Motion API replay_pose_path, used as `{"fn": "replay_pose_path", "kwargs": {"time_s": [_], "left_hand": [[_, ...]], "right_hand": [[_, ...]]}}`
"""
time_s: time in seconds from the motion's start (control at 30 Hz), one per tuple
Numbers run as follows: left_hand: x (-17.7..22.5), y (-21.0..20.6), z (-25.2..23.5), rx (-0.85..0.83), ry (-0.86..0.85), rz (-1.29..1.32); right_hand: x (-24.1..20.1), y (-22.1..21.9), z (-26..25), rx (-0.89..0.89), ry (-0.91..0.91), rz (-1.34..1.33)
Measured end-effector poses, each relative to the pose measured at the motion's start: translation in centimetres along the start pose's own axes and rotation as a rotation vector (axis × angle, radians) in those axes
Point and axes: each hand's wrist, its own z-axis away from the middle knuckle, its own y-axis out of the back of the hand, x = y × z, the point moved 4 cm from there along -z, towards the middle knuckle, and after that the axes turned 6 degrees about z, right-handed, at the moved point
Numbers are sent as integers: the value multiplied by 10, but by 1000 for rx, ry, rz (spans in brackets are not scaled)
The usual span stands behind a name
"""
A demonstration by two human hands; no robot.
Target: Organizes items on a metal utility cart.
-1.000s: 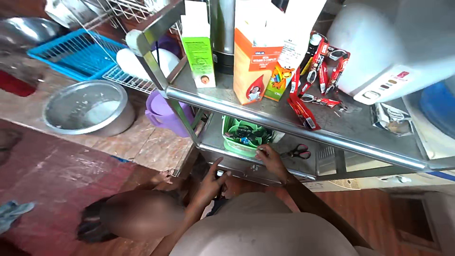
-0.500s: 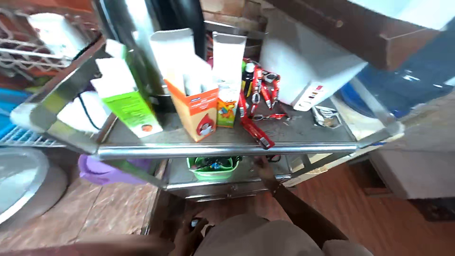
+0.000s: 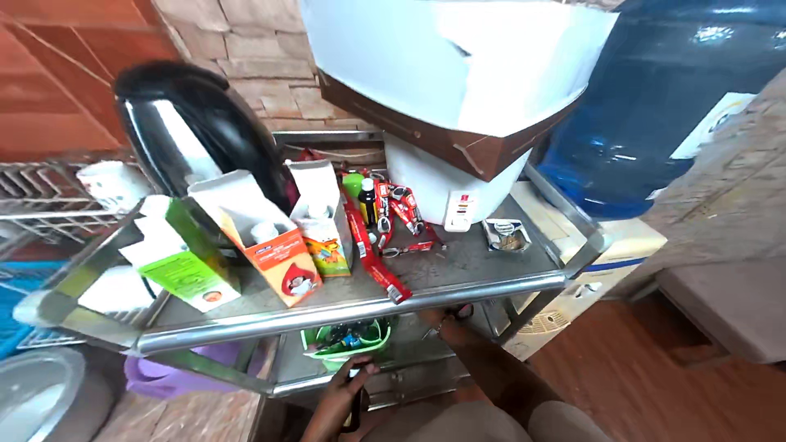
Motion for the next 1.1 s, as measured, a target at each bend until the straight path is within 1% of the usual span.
{"fn": "replay_pose_path", "kwargs": {"time_s": [0.07,0.1,0.17,0.23,0.33,0.43,0.57,0.6,0.63,0.7,0.73,0.77,0.83,0.87,0.93,1.0,1.03,1.07,1.1], "left_hand": [[-2,-7,-1,63,56,52],[-5,-11,-5,101,106,84],[-13,-16,-16,198,196,179],[-15,-24,-25,301,258,279],[-12,-31,-33,419,276,334],[-13,-29,-38,480,256,288],[-2,-22,-35,557,288,233],[2,-16,-33,573,300,212],[4,-9,-32,584,308,198],[5,9,-32,588,317,169],[5,17,-32,592,317,145],[5,24,-32,601,315,118],[5,36,-31,630,301,74],[4,42,-31,642,294,57],[1,49,-32,652,279,39],[2,49,-31,641,272,26],[2,49,-30,630,273,19],[1,48,-31,619,264,14],[0,47,-31,607,254,16]], "right_hand": [[10,9,3,-81,-5,53],[17,13,7,-88,-9,46],[33,23,16,-83,-17,5],[52,32,23,-152,-47,-44],[75,35,23,-225,-85,-157],[82,34,24,-228,-49,-103],[95,38,33,-250,-79,-117],[95,43,34,-293,-62,-87],[95,46,34,-293,-14,-54],[97,48,38,-162,143,-16],[95,49,42,-82,243,7],[85,52,45,-66,309,40],[60,54,47,-178,361,32],[46,54,46,-242,362,-24],[20,52,47,-297,350,-132],[-5,56,51,-347,235,-157],[-15,60,56,-333,181,-185],[-16,55,56,-230,188,-225],[-13,48,54,-129,233,-221]]}}
